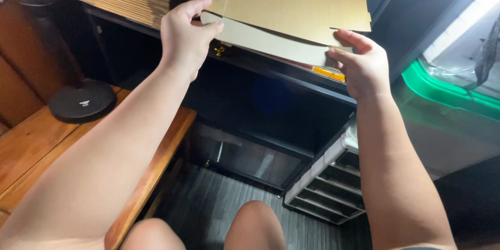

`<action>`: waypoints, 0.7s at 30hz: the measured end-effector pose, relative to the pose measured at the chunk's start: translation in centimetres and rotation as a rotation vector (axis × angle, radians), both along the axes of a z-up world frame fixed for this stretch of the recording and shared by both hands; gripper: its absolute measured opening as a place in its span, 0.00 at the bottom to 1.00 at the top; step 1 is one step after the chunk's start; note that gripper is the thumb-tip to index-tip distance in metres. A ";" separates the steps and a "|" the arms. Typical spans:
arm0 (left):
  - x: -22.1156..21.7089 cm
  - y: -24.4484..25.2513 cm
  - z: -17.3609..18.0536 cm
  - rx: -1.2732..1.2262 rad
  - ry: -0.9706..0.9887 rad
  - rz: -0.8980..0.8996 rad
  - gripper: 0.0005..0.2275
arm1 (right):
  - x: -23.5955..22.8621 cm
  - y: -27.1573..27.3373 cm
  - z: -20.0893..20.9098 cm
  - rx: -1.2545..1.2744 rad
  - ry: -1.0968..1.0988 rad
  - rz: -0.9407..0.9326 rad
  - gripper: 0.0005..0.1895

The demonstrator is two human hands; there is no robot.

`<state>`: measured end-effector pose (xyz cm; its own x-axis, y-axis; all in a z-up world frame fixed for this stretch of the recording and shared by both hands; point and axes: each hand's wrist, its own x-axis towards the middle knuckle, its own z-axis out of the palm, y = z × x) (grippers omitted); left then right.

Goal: The person places flat cardboard pieces onto a shelf, then picks up stacks of clear plastic sleeves and places them on the same shelf. The person handles the cardboard and sleeves by hand, moving them from a wooden surface to the shelf.

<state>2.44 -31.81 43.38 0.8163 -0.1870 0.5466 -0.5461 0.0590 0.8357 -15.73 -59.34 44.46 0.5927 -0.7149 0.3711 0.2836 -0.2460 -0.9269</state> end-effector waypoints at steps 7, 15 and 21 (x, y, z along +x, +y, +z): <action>5.2 -7.2 0.9 0.017 0.086 -0.046 0.25 | 1.7 -4.8 1.5 -0.106 0.122 -0.022 0.34; 9.4 -11.5 0.3 0.138 0.101 -0.066 0.24 | 4.6 -7.7 2.2 -0.165 0.247 -0.161 0.33; 10.8 -13.2 -0.3 0.205 0.093 -0.054 0.23 | 7.0 -11.5 0.7 -0.105 0.246 -0.119 0.27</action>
